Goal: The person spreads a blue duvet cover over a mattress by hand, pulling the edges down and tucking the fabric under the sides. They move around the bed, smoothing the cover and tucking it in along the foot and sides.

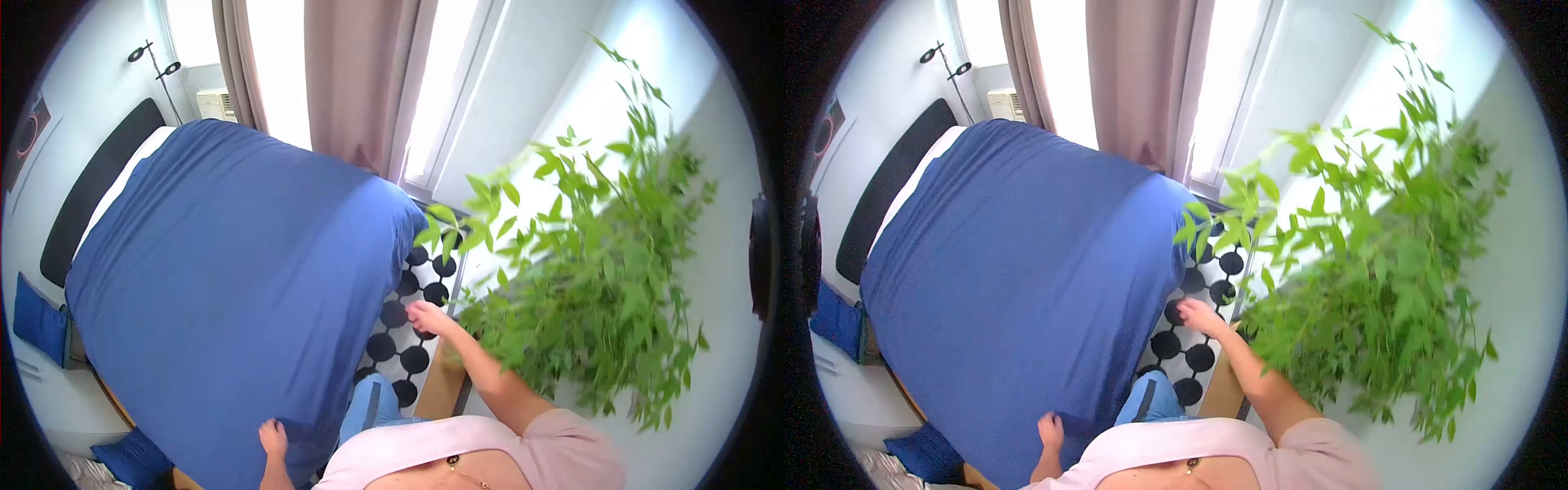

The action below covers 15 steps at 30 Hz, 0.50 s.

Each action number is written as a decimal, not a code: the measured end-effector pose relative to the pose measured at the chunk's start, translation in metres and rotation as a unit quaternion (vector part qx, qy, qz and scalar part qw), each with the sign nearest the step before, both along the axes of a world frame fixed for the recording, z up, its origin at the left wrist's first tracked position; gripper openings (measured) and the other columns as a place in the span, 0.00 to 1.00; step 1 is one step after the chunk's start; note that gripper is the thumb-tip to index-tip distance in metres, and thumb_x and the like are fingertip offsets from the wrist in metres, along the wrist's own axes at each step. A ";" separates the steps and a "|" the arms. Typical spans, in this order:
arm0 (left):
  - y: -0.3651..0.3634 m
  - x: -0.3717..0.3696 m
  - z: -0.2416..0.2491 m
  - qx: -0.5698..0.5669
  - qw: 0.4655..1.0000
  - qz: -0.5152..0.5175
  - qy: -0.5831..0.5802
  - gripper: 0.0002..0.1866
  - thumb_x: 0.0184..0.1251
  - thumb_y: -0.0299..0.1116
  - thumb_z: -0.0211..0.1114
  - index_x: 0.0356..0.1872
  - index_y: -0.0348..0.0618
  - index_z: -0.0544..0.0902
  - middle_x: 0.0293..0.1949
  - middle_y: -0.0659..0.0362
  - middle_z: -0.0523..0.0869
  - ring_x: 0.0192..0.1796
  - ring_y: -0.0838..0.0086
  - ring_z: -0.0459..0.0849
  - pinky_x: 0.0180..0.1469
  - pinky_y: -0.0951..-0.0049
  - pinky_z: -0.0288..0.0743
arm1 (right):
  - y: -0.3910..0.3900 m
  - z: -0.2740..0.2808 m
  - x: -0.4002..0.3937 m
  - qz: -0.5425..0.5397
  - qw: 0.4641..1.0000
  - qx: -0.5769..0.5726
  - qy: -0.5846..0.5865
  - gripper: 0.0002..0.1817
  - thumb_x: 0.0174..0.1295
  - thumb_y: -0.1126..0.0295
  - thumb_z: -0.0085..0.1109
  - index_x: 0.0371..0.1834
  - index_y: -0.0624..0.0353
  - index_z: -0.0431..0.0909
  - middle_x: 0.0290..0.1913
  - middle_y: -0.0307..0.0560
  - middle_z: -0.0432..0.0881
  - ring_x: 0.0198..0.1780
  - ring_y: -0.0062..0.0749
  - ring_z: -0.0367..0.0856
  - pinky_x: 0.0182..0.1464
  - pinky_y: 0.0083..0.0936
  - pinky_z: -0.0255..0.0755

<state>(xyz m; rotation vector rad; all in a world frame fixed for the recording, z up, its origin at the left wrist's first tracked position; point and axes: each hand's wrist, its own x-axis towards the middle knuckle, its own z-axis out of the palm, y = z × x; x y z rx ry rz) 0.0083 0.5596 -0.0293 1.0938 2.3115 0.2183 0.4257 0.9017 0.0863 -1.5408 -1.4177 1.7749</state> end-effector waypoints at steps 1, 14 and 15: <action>0.036 0.010 -0.013 0.075 0.994 0.036 0.067 0.19 0.63 0.41 0.54 0.50 0.40 0.76 0.58 0.43 0.72 0.63 0.48 0.65 0.64 0.57 0.59 | 0.039 0.012 -0.012 0.040 0.999 -0.021 0.008 0.14 0.67 0.60 0.46 0.45 0.58 0.73 0.32 0.38 0.75 0.29 0.21 0.74 0.28 0.19 0.70; 0.487 0.048 -0.032 -0.137 0.967 0.204 0.060 0.50 0.57 0.74 0.38 0.72 0.53 0.36 0.69 0.35 0.29 0.71 0.39 0.27 0.66 0.36 0.28 | 0.431 0.016 0.040 -0.014 0.990 0.029 -0.138 0.18 0.64 0.58 0.50 0.50 0.58 0.72 0.37 0.41 0.77 0.31 0.25 0.77 0.31 0.23 0.74; 0.515 0.057 -0.034 -0.129 0.976 0.165 0.066 0.51 0.56 0.74 0.40 0.72 0.52 0.36 0.69 0.35 0.29 0.71 0.39 0.26 0.66 0.37 0.27 | 0.446 0.021 0.052 -0.040 0.990 0.027 -0.132 0.17 0.64 0.58 0.50 0.49 0.58 0.72 0.36 0.40 0.77 0.31 0.24 0.77 0.31 0.22 0.74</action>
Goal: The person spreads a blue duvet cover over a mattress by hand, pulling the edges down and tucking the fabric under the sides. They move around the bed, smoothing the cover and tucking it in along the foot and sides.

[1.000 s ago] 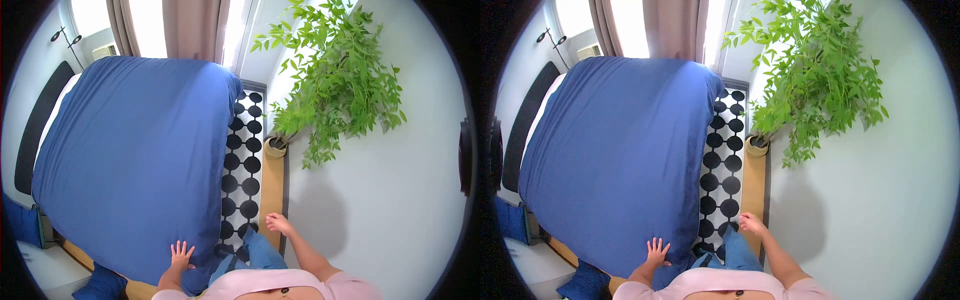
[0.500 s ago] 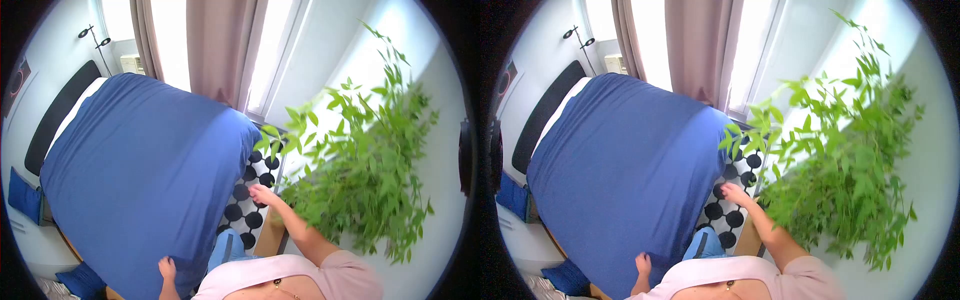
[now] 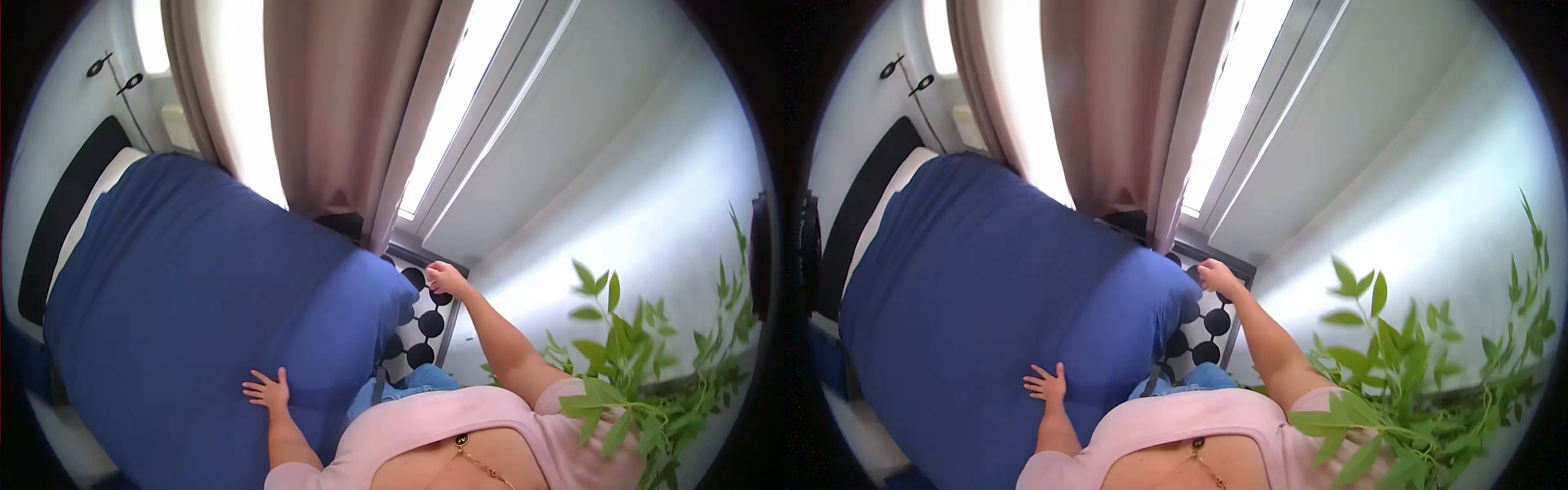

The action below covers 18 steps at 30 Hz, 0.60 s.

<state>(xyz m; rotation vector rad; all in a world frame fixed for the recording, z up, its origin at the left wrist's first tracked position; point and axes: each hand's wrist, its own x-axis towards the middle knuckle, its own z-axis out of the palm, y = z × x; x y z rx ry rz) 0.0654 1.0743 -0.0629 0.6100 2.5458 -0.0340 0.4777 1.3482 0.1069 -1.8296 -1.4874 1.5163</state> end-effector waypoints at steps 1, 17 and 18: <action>0.021 0.011 0.004 0.001 0.999 -0.042 0.003 0.52 0.55 0.73 0.42 0.72 0.52 0.36 0.69 0.34 0.30 0.71 0.39 0.26 0.66 0.37 0.26 | 0.010 0.007 0.010 -0.021 1.000 -0.001 -0.007 0.17 0.64 0.58 0.50 0.49 0.58 0.72 0.35 0.40 0.77 0.30 0.23 0.77 0.31 0.22 0.74; 0.318 0.166 0.038 0.011 0.975 -0.212 -0.057 0.68 0.32 0.74 0.64 0.72 0.53 0.39 0.68 0.32 0.28 0.70 0.37 0.23 0.65 0.36 0.21 | 0.273 0.003 0.007 0.357 0.931 0.063 -0.044 0.15 0.63 0.61 0.50 0.44 0.60 0.76 0.40 0.53 0.81 0.46 0.45 0.79 0.48 0.36 0.71; 0.326 0.169 0.032 0.002 0.984 -0.163 -0.070 0.67 0.32 0.74 0.64 0.72 0.53 0.39 0.68 0.33 0.28 0.70 0.37 0.24 0.65 0.36 0.22 | 0.283 0.000 -0.001 0.403 0.908 0.109 -0.020 0.14 0.63 0.62 0.50 0.44 0.60 0.77 0.40 0.53 0.81 0.45 0.46 0.78 0.47 0.36 0.71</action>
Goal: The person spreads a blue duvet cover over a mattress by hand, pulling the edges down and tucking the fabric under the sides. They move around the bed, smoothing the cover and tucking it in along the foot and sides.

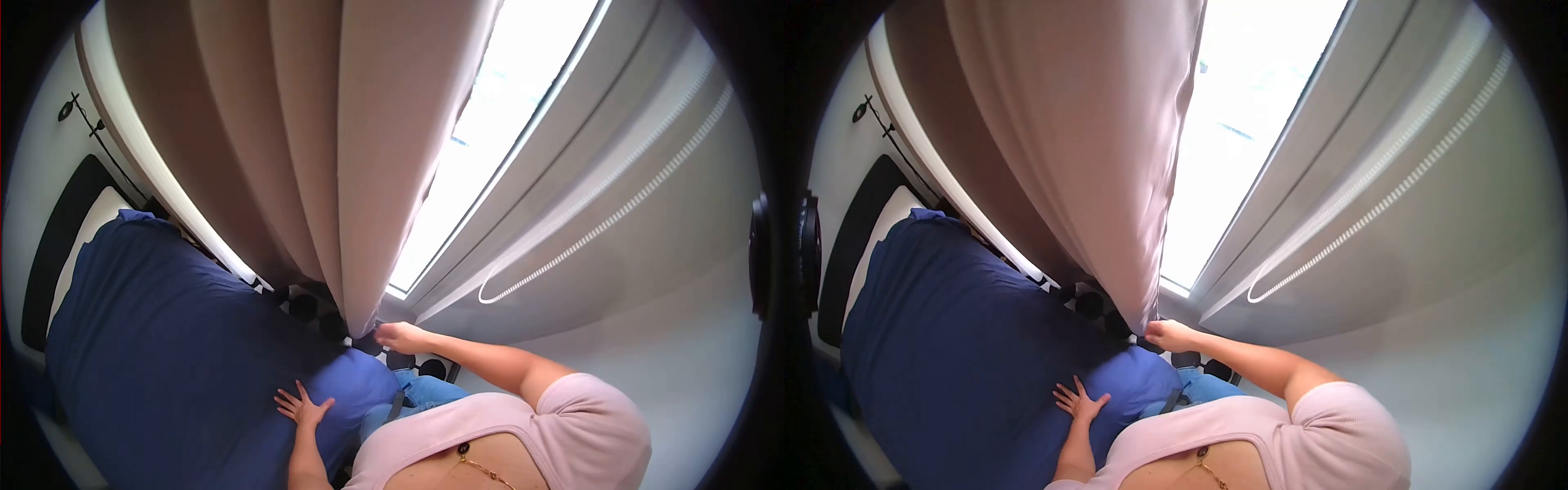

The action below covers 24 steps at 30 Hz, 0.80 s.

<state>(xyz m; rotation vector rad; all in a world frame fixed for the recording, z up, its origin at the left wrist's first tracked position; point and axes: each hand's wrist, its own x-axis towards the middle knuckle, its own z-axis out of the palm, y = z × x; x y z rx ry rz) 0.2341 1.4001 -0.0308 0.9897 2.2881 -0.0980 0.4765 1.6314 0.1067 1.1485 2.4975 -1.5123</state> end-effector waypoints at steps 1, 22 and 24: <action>0.003 0.003 -0.010 0.005 0.999 0.035 0.013 0.67 0.32 0.75 0.63 0.72 0.54 0.38 0.69 0.34 0.29 0.70 0.38 0.24 0.65 0.37 0.22 | 0.007 0.022 -0.015 0.032 0.999 0.006 0.020 0.14 0.63 0.62 0.50 0.44 0.59 0.76 0.40 0.53 0.80 0.45 0.47 0.78 0.47 0.36 0.71; -0.008 -0.011 -0.077 0.060 0.987 0.145 0.036 0.60 0.36 0.71 0.65 0.71 0.55 0.50 0.71 0.40 0.37 0.72 0.42 0.29 0.67 0.40 0.25 | 0.171 0.016 -0.242 0.377 0.891 0.141 -0.209 0.26 0.61 0.59 0.53 0.61 0.60 0.67 0.60 0.59 0.70 0.60 0.50 0.69 0.61 0.38 0.62; -0.004 -0.013 -0.083 0.082 0.985 0.153 0.023 0.60 0.35 0.72 0.65 0.71 0.55 0.50 0.71 0.40 0.38 0.72 0.43 0.30 0.67 0.40 0.25 | 0.138 0.015 -0.287 0.462 0.884 0.054 -0.046 0.24 0.62 0.61 0.53 0.60 0.59 0.68 0.59 0.56 0.71 0.60 0.48 0.69 0.61 0.36 0.62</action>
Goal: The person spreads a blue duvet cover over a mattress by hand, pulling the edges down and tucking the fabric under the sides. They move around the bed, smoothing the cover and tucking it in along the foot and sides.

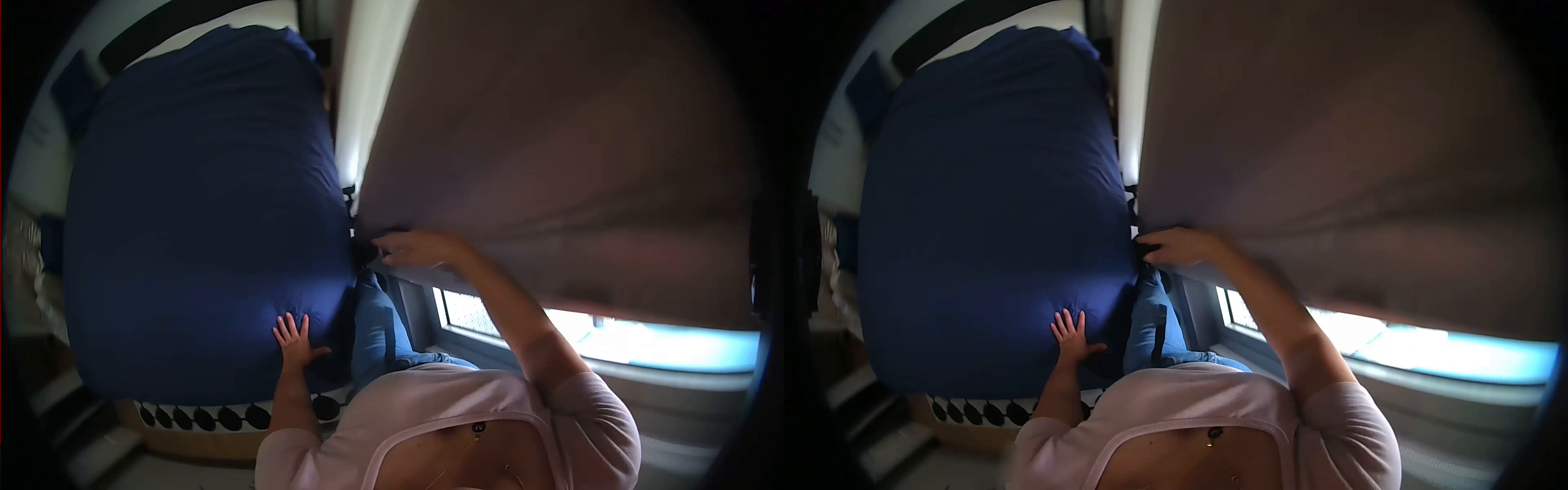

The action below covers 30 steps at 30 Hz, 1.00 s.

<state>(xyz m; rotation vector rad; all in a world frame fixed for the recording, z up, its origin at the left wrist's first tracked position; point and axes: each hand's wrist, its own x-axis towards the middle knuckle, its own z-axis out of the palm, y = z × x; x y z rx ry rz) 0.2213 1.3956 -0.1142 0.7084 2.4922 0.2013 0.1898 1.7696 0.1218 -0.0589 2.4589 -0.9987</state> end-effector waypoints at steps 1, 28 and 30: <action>-0.005 -0.007 0.006 -0.015 1.000 -0.012 0.013 0.60 0.35 0.73 0.64 0.71 0.56 0.50 0.71 0.42 0.37 0.72 0.43 0.30 0.67 0.40 0.25 | -0.013 0.005 -0.026 0.023 0.997 -0.013 0.069 0.23 0.61 0.62 0.54 0.59 0.58 0.69 0.58 0.55 0.72 0.60 0.46 0.69 0.61 0.36 0.62; 0.032 -0.226 0.032 0.095 0.903 0.386 0.164 0.03 0.57 0.28 0.58 0.30 0.39 0.77 0.33 0.50 0.76 0.40 0.54 0.73 0.43 0.56 0.68 | 0.132 -0.136 -0.552 -0.097 0.987 -0.122 -0.021 0.12 0.62 0.65 0.47 0.41 0.59 0.77 0.32 0.50 0.80 0.41 0.47 0.79 0.48 0.39 0.71; 0.077 -0.328 0.055 0.105 0.856 0.472 0.182 0.05 0.60 0.28 0.57 0.34 0.38 0.78 0.35 0.50 0.77 0.41 0.54 0.74 0.46 0.57 0.68 | 0.146 -0.161 -0.647 -0.244 0.943 -0.209 0.091 0.12 0.63 0.64 0.50 0.41 0.60 0.75 0.32 0.52 0.80 0.32 0.47 0.80 0.41 0.39 0.73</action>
